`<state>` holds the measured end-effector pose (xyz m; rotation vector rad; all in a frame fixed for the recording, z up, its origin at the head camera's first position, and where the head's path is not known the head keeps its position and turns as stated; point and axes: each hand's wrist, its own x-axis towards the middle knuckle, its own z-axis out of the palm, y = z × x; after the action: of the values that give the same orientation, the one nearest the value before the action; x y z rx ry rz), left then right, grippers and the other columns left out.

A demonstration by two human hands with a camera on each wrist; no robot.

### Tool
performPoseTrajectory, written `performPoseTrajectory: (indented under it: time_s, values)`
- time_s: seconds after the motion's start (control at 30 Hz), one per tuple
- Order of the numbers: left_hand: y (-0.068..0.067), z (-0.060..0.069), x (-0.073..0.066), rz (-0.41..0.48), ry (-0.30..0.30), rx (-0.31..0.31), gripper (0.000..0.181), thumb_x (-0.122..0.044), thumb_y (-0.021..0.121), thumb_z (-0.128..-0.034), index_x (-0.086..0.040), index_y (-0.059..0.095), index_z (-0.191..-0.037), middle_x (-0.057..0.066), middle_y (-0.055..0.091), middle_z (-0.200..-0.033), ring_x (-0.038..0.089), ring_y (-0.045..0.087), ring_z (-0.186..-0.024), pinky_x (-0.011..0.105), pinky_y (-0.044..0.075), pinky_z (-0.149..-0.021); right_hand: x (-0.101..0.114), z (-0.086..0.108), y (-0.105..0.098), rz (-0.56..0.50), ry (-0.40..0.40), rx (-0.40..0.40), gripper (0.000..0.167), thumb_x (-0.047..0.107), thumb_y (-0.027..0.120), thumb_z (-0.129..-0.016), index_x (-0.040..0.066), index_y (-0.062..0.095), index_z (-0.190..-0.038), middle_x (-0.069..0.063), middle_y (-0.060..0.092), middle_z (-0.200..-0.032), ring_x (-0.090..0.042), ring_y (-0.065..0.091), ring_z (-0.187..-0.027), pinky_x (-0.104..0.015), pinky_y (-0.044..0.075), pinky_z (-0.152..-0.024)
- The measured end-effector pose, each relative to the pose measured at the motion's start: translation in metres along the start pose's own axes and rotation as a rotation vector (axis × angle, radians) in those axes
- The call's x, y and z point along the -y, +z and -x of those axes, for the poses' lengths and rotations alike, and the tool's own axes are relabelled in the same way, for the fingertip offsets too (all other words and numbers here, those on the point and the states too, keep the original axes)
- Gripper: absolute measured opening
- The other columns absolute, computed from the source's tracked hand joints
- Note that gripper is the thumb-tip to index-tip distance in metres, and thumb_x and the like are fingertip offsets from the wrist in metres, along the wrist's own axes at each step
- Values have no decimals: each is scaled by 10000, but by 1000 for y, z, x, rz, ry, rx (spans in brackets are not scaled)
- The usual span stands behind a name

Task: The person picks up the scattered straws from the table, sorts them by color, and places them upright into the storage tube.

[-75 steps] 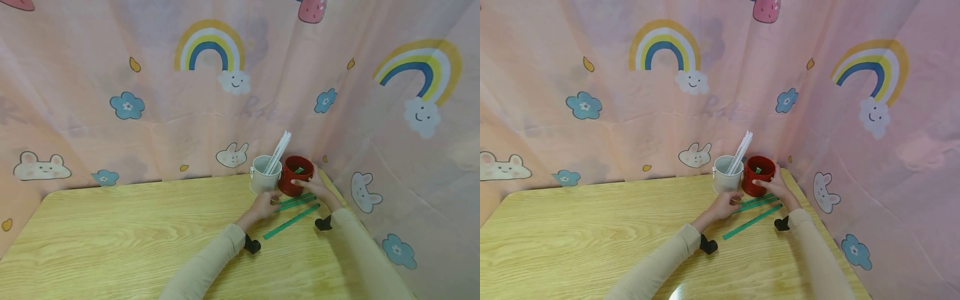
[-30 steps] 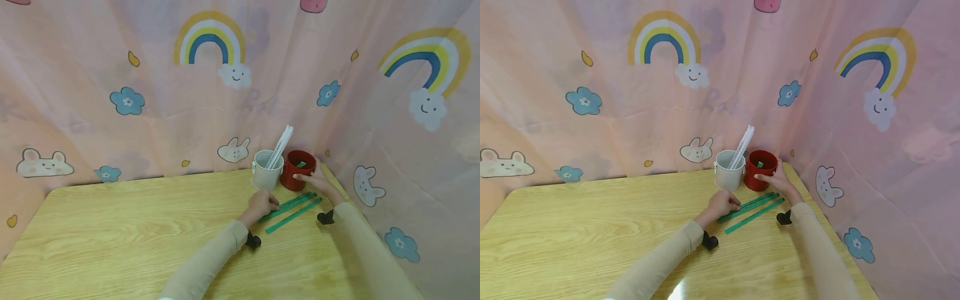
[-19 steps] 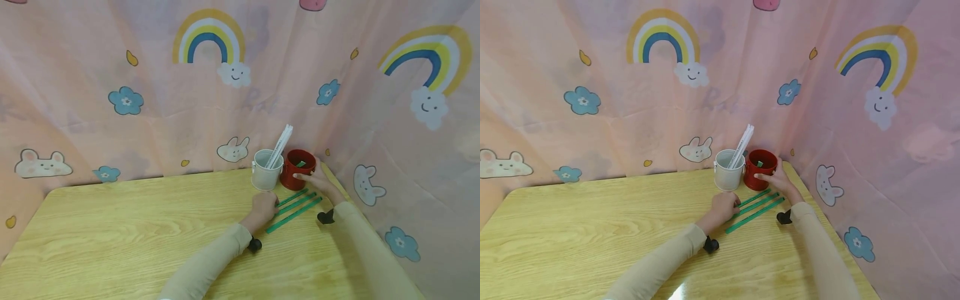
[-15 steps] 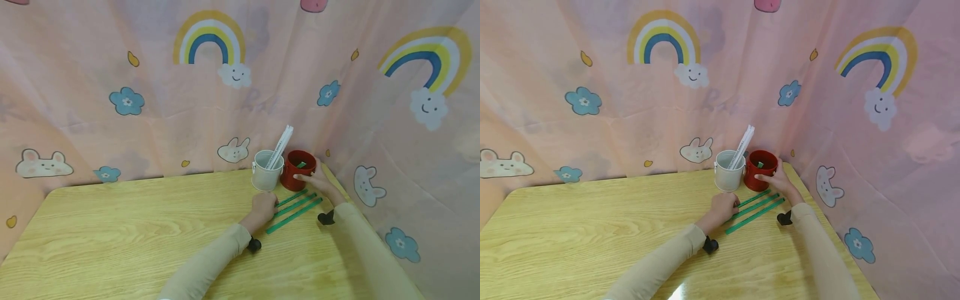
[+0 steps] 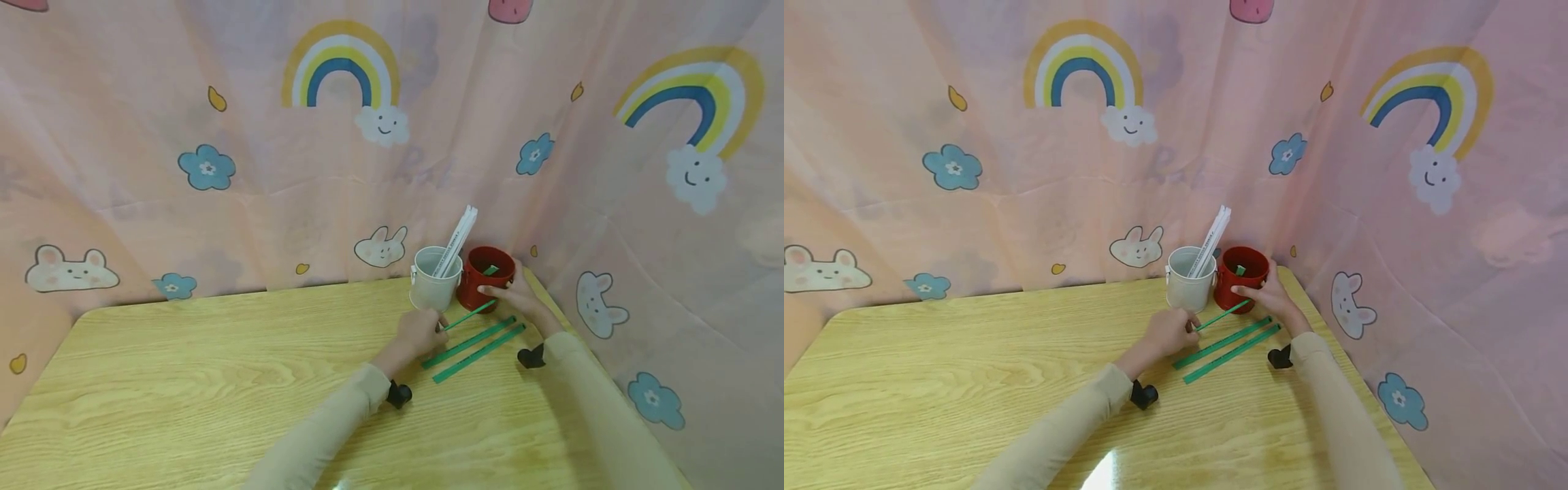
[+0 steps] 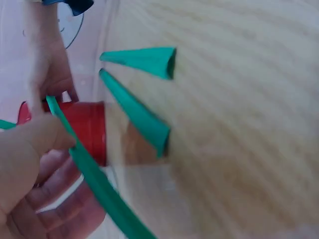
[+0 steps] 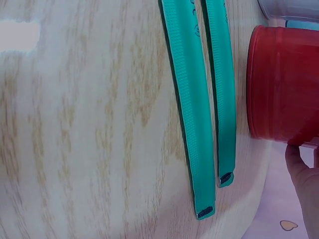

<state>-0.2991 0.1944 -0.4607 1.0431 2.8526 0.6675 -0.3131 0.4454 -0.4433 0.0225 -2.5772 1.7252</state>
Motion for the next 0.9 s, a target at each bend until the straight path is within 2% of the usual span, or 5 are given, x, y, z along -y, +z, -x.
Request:
performPoseTrajectory:
  time_s: [0.17, 0.4, 0.57, 0.77, 0.9]
  values:
    - [-10, 4, 6, 97, 56, 74, 168, -214, 697, -848, -151, 724, -1003, -65, 657, -783, 32, 525, -665, 158, 417, -572, -10, -4, -2, 20, -3, -16, 888, 123, 683, -870, 39, 38, -1474, -228, 165, -1529, -385, 176, -1410, -627, 196, -1136]
    - [-23, 14, 21, 99, 94, 113, 167, -161, 713, -828, -124, 703, -991, -17, 673, -839, 84, 572, -767, 189, 468, -681, -15, -6, 0, 30, -12, -18, 902, 145, 701, -859, 39, 48, -1472, -223, 174, -1524, -377, 188, -1404, -619, 206, -1134]
    - [-33, 16, 28, 113, 91, 97, 188, -190, 705, -830, -135, 670, -1007, -27, 676, -847, 83, 584, -767, 199, 474, -699, -15, -6, 0, 22, -24, -28, 898, 108, 700, -855, 32, 53, -1473, -223, 163, -1530, -382, 159, -1425, -623, 173, -1145]
    - [-41, 14, 28, 277, 70, 24, 203, -143, 665, -836, -115, 623, -1033, -19, 653, -849, 89, 542, -715, 197, 451, -659, -17, -7, -2, 24, -14, -28, 927, 130, 703, -854, 43, 27, -1482, -217, 135, -1545, -388, 130, -1441, -638, 175, -1139]
    - [-46, 11, 26, 358, 81, -21, 211, -110, 645, -847, -97, 589, -1050, -4, 641, -872, 89, 533, -722, 187, 450, -649, -17, -8, -3, 19, -11, -18, 921, 143, 699, -859, 54, 22, -1478, -210, 131, -1544, -387, 125, -1443, -637, 178, -1138]
